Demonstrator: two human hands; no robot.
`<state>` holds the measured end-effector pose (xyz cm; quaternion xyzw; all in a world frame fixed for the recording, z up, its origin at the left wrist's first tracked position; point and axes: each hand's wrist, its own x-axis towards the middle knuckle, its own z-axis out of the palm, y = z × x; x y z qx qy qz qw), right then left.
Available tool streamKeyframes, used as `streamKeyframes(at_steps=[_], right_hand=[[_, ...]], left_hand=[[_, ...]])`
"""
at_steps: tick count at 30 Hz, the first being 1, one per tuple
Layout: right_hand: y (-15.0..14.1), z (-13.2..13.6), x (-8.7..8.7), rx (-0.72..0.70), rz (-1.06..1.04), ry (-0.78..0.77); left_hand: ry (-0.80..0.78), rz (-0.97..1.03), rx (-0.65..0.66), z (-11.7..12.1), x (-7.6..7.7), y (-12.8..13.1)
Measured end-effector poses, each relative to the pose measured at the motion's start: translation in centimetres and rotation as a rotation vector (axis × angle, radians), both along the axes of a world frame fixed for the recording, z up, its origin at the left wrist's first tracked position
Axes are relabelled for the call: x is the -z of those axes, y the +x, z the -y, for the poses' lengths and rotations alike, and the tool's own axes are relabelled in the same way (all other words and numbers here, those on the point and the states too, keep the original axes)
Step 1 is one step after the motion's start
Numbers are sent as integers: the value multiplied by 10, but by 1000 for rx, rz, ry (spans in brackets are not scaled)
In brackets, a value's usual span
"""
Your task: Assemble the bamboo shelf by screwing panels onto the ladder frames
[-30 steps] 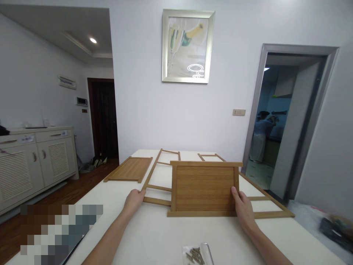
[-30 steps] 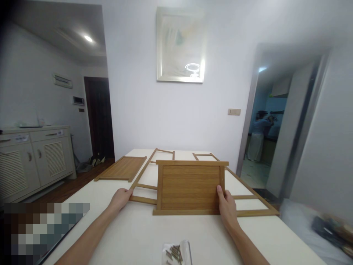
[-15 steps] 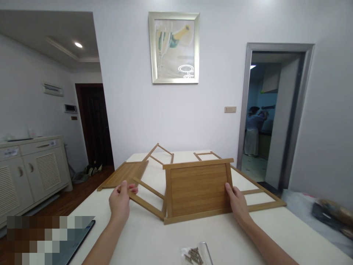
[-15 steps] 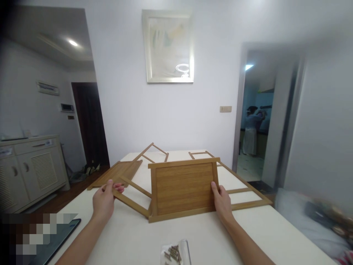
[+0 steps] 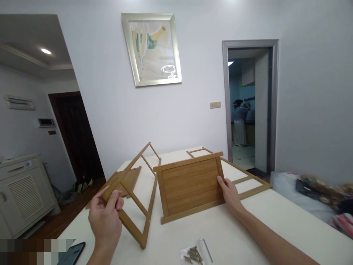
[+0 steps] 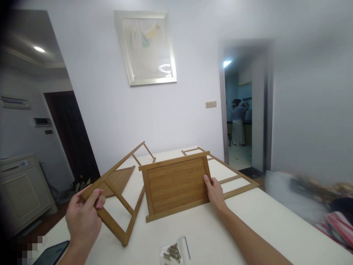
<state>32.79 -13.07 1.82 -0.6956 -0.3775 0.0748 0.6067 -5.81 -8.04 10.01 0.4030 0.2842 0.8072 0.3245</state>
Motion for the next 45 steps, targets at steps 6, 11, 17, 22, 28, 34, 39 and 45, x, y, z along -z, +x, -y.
streamKeyframes(at_steps=[6,11,17,22,28,34,39,45], right_hand=[[0,-1,1,-11,5,1],[0,-1,1,-22,11,9],[-1,-1,3,-11,16,17],[-2,0,3,-16,25,19],[-8,-1,3,-29,33,19],[-15,0,4,-28,43,17],[-18,1,3,-36,52,20],[-20,3,2,-31,51,16]], left_hand=[[-41,-94,87,21,0,16],[-63,-99,158,25,3,25],[-66,-130,208,30,4,33],[-66,-141,232,36,3,33],[-45,-193,245,40,1,34],[-43,-230,259,41,6,38],[-106,-307,247,47,14,51],[-166,-283,281,48,21,58]])
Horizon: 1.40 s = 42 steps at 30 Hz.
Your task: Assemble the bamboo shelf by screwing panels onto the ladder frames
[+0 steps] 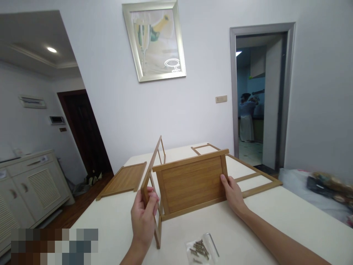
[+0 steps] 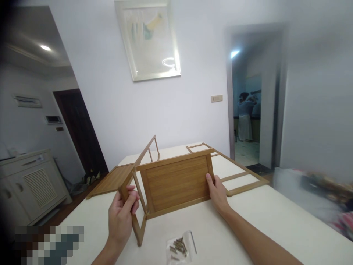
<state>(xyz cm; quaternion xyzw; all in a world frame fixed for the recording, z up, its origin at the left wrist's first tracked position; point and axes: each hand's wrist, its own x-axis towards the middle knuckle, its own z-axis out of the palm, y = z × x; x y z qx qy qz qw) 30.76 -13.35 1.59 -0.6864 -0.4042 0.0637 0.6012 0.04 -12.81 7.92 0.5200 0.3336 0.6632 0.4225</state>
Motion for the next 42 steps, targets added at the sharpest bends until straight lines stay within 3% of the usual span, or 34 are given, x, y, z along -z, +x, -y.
streamKeyframes(at_steps=[9,28,37,42], right_hand=[[-4,2,-2,-2,4,3],[-7,7,-6,-5,80,30],[-5,11,-9,-30,35,58],[-2,9,-7,-55,-3,58]], left_hand=[[-65,-114,37,-4,15,3],[-76,-84,63,-3,15,14],[-122,-87,68,-14,40,11],[-148,-58,85,-20,43,11]])
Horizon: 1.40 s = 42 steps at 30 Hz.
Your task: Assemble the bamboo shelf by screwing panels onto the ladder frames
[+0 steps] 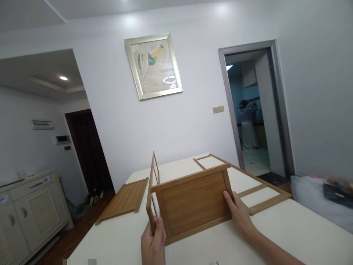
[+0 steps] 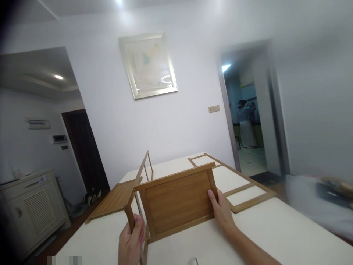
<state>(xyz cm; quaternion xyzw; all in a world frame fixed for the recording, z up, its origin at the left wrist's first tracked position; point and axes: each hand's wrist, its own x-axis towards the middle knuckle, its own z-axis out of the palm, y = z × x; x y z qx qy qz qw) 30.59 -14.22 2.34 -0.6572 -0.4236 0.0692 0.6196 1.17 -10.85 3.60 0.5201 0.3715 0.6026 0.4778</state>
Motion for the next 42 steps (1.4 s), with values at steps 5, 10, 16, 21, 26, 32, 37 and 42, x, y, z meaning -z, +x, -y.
streamKeyframes(at_steps=[5,10,16,21,26,32,37,42], right_hand=[[0,1,-2,-21,-22,7],[2,2,-2,-20,-38,-7],[7,3,0,18,-51,-60],[8,2,1,43,-39,-61],[8,2,0,41,-35,-58],[7,3,-2,15,-20,-44],[8,2,0,10,-18,-45],[9,0,1,11,-27,-49]], left_hand=[[52,-52,-18,1,-2,-1],[94,-114,-22,2,2,-2],[91,-136,-40,4,7,4],[20,-76,-5,6,4,3],[-34,-20,32,4,6,5],[-19,-19,28,5,6,6],[1,-64,33,6,6,4],[53,-134,12,4,9,4]])
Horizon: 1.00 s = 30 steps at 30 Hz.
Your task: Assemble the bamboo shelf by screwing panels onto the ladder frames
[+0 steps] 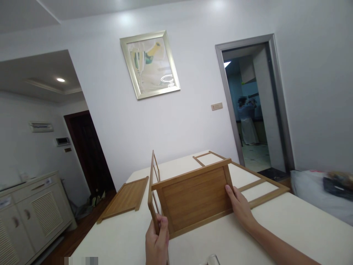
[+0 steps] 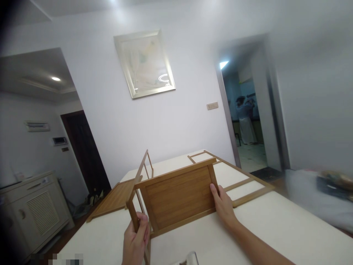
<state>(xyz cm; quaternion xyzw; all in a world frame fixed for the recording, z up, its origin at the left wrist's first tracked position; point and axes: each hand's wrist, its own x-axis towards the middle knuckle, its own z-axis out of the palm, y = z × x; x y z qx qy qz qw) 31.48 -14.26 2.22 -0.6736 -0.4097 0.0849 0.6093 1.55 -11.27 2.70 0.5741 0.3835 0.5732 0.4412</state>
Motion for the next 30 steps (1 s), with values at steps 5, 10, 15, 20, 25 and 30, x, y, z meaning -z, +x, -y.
streamKeyframes(at_steps=[5,10,15,20,25,30], right_hand=[[-1,2,-2,-5,-22,7],[-3,3,-2,5,-21,-4],[-2,2,0,15,0,-23],[-3,3,0,37,3,-20],[-5,4,-1,45,0,-25],[-4,2,-1,39,4,-26]], left_hand=[[17,-21,26,0,0,1],[29,-3,-51,7,-5,7],[94,-25,-156,12,-11,11],[211,-48,-183,13,-13,6],[253,4,-148,13,-12,3],[222,82,-212,14,-11,8]])
